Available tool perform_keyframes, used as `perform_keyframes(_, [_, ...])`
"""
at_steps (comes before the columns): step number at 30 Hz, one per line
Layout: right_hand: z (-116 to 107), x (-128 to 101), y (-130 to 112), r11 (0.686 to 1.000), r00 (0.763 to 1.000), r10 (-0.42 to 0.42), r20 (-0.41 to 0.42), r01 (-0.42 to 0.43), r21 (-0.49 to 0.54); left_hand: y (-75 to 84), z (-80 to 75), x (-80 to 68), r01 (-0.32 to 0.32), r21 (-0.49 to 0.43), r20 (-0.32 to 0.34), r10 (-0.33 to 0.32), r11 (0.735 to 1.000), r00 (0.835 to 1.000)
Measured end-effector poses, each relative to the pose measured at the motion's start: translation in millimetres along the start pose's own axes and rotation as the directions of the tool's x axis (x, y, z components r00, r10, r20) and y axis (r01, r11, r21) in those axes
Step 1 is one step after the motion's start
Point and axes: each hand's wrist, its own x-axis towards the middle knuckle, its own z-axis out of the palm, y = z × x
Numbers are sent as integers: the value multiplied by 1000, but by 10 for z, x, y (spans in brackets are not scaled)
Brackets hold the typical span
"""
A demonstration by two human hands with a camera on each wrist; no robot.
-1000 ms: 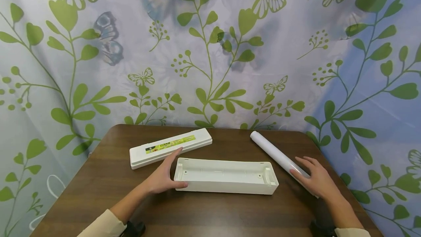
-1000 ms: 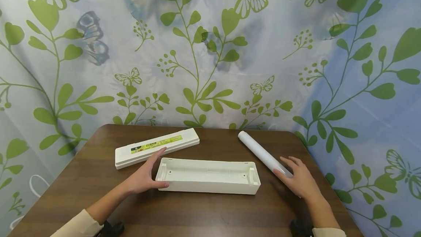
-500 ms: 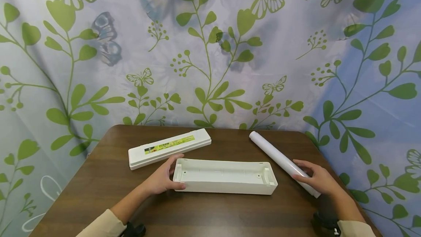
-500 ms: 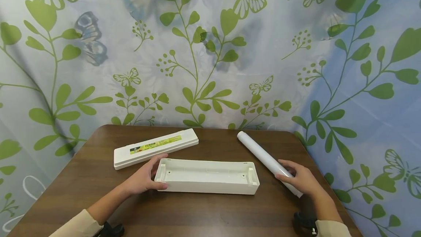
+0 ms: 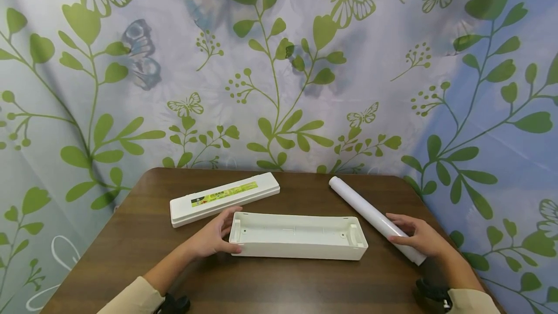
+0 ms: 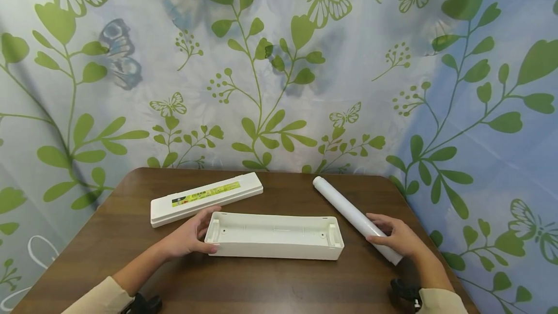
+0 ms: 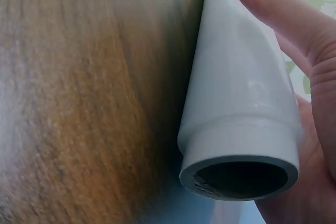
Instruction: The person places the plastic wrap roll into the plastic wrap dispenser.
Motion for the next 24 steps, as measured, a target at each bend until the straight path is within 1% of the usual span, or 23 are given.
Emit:
perform_keyframes(7, [4,5,34,1000,1000,14,28,-15,22,-36,-50,13,11,-58,40,-9,998,999])
perform_keyframes(13, [16,17,50,999,999,27,23,-28,42,-46,-66,26,-9,-121,61,17,993,998])
perform_keyframes(17, [31,20,59,998,1000,28,9,-29,55,-43,-78,32,-25,-123,69,34,992,997])
perform_keyframes(24, [49,18,77,998,1000,28,-9,-28,57,-38,-96,39,-31,-97,80,39,995,996])
